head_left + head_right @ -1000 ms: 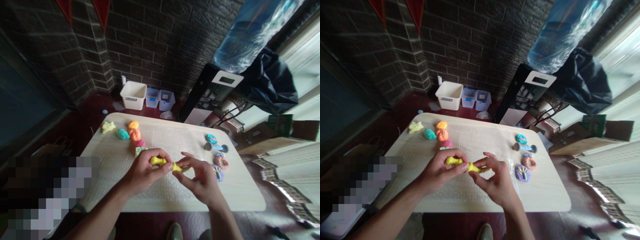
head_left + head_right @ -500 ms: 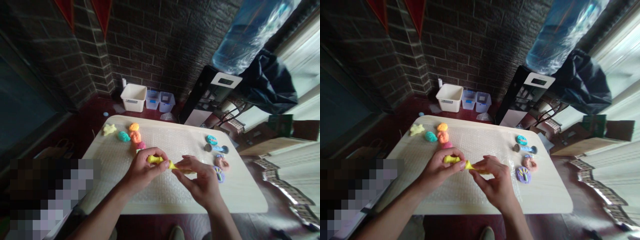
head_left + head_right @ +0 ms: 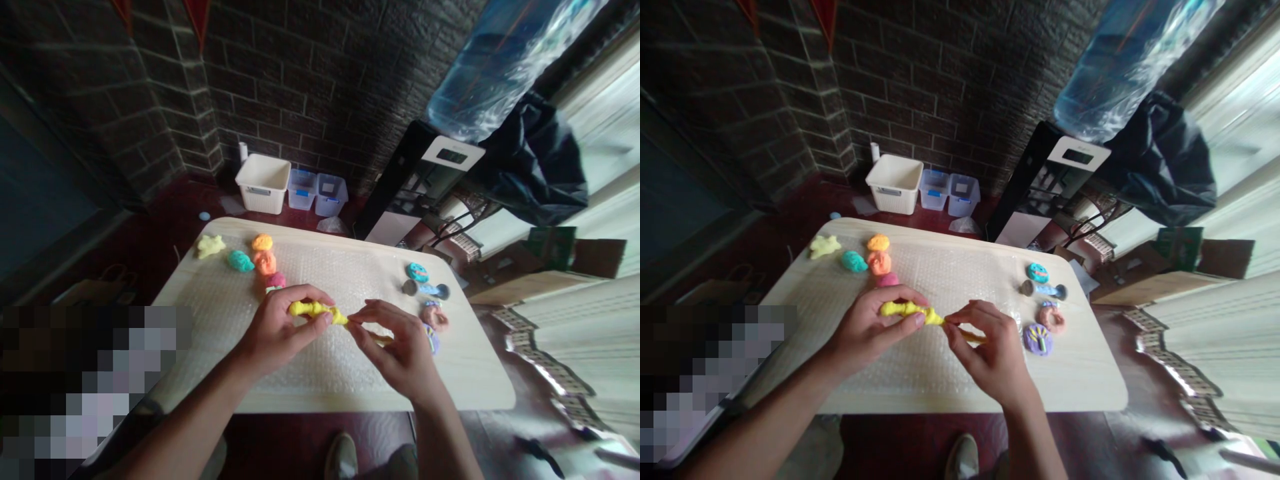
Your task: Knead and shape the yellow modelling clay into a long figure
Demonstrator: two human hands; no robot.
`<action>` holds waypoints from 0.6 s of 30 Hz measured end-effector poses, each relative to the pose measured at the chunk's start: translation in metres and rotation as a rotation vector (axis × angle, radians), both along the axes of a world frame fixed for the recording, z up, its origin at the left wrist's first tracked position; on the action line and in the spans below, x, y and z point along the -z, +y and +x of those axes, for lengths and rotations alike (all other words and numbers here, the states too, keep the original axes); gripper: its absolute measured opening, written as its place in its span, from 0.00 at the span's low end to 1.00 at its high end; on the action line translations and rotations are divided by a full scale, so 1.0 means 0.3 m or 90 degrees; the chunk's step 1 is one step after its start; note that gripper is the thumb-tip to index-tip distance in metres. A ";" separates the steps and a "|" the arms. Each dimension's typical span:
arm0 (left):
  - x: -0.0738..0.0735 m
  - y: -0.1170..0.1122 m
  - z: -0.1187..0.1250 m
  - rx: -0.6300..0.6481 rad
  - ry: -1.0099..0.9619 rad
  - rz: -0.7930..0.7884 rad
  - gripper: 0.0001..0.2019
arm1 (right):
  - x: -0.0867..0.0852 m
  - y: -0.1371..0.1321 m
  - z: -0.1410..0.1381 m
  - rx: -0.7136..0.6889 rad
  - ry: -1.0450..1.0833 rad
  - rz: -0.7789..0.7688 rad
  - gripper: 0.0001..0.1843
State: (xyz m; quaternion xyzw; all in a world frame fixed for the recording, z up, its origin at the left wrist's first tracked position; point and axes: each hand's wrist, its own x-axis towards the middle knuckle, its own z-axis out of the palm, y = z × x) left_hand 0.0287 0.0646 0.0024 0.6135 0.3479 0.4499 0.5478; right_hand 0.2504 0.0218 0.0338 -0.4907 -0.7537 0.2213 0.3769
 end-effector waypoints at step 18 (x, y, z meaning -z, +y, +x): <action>-0.018 0.004 0.004 -0.011 0.060 0.039 0.04 | -0.012 -0.007 -0.024 0.005 -0.061 0.094 0.07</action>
